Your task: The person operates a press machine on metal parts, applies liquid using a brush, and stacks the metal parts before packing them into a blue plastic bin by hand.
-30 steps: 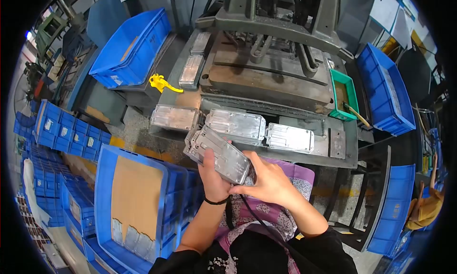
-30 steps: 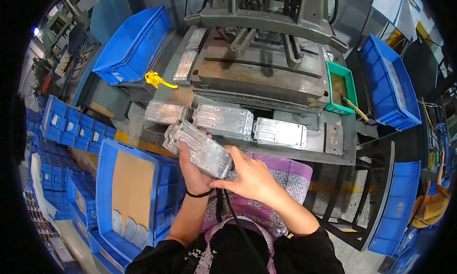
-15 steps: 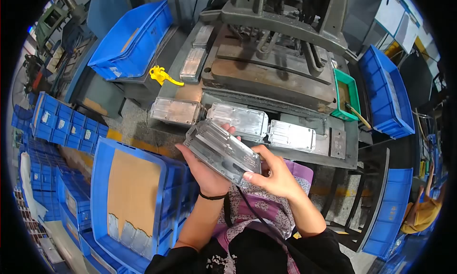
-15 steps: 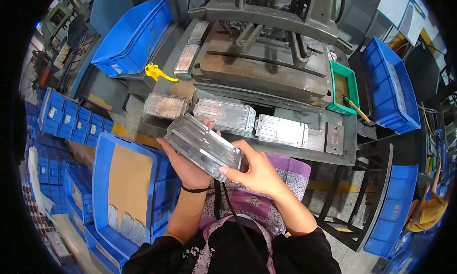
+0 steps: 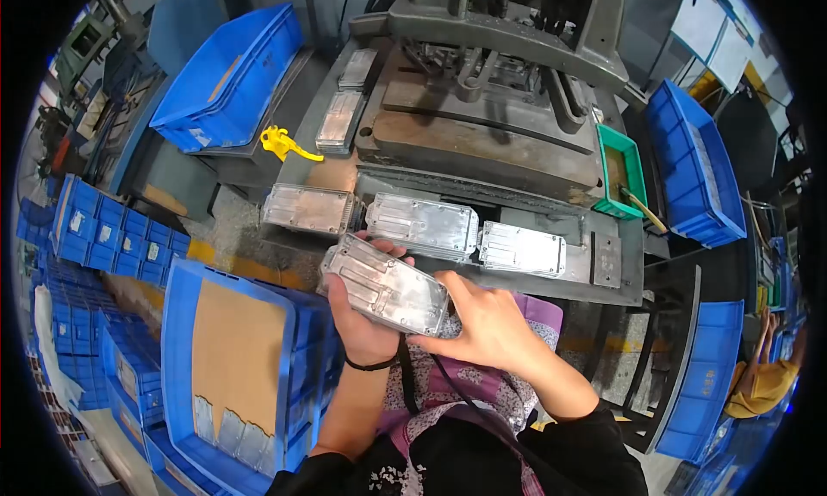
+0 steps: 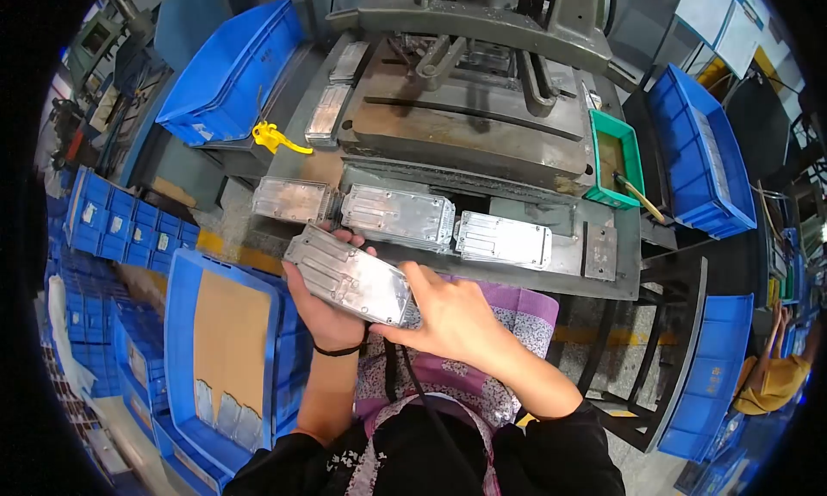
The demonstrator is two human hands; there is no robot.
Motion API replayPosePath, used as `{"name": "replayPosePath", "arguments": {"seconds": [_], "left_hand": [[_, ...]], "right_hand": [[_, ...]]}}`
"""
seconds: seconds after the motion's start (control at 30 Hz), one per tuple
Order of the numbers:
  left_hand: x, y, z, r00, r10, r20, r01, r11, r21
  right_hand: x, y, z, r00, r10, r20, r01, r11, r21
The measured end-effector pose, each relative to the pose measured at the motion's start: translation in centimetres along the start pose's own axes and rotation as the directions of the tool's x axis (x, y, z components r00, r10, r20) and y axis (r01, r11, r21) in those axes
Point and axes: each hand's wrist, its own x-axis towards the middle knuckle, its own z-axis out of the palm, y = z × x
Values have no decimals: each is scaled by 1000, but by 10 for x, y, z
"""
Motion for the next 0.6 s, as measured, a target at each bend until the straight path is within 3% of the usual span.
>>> {"name": "replayPosePath", "arguments": {"seconds": [0.07,0.13,0.17,0.2,0.3,0.37,0.4,0.43,0.47,0.5,0.53,0.6], "left_hand": [[1,15,2,998,-19,-57,20,1000,23],[8,45,-15,988,155,-10,-145,945,292],[10,66,-23,967,253,-41,-227,921,316],[11,90,-30,935,348,-71,-304,888,345],[8,141,-27,888,459,15,-427,813,395],[4,156,-11,863,481,152,-503,799,329],[6,160,0,865,482,139,-500,801,329],[11,158,15,870,365,331,-444,872,205],[14,157,28,814,260,519,-357,930,93],[13,158,41,788,210,579,-316,945,88],[13,159,53,752,160,640,-277,957,86],[14,158,80,671,41,740,-92,995,28]], "right_hand": [[2,2,-3,1000,-27,-5,27,1000,6],[6,12,-16,995,-43,-93,54,991,122],[7,21,-31,995,71,-65,-64,993,103],[10,27,-47,963,260,-74,-241,949,203],[26,88,-82,897,218,-386,-194,976,99],[43,135,-99,883,161,-441,-135,987,88],[54,159,-110,890,87,-448,-134,988,-74],[65,174,-120,885,53,-462,-120,986,-117],[77,191,-124,854,-28,-519,-103,969,-222],[88,240,-128,827,-15,-561,-144,960,-238],[101,289,-135,807,-154,-570,-76,930,-359],[119,294,-149,803,15,-595,-54,997,-49]]}}
